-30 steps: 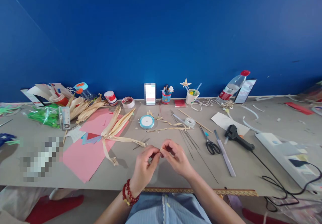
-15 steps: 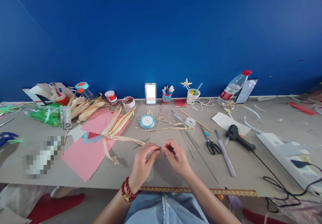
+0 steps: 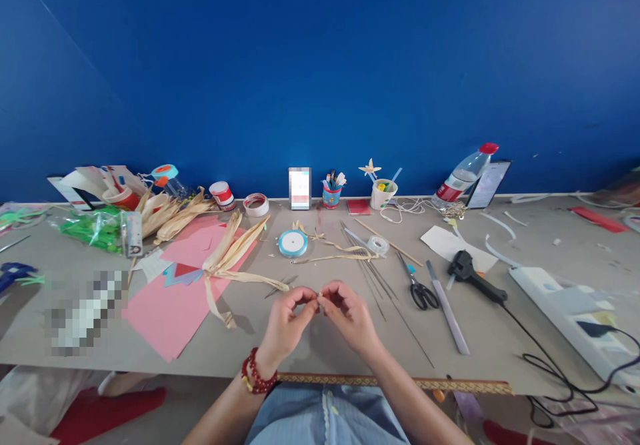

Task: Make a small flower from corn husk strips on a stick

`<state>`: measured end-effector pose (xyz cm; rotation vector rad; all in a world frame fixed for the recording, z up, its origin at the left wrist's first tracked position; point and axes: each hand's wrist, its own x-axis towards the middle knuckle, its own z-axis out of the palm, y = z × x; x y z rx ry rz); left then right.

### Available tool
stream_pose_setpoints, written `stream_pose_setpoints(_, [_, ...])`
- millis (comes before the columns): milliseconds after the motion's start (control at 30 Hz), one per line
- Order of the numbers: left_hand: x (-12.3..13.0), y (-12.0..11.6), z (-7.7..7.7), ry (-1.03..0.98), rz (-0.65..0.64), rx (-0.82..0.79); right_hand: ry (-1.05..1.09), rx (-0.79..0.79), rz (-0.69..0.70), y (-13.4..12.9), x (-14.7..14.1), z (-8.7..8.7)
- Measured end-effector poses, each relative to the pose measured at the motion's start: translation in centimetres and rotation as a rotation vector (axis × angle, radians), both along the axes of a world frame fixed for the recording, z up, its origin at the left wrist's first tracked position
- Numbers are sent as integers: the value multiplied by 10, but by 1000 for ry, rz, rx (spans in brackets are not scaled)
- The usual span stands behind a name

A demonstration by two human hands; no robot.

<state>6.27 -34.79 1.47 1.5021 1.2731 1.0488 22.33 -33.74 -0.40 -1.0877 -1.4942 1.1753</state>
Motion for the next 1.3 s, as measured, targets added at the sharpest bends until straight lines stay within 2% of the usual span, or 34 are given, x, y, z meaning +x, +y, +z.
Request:
stream_pose_setpoints(133, [-1,2,-1,-82,-23,-76,59,-75,68,2,6,4])
stream_pose_setpoints(233, [1,1,0,-82,-29,-78,23,-43,44,1,5,3])
stream_pose_setpoints(467, [6,0,7,194,52,301,-93,84,-93,1,-5,-1])
stream_pose_setpoints(533, [4,1,9,157,25,273,-83,106,-85,3,-5,1])
stream_pose_setpoints(700, [-4,6,10,-29,-29,60,3,79,11,6,-1,6])
stream_pose_setpoints(900, [-6,4,12,-138,-91,-70,162,-75,129,11,3,9])
stream_pose_setpoints(1133, [-10,6,8,-58,-115,66,159,-104,185,16,4,10])
stream_pose_setpoints(1300, [-11,6,2,8,-24,144,124,-49,72,14,-2,6])
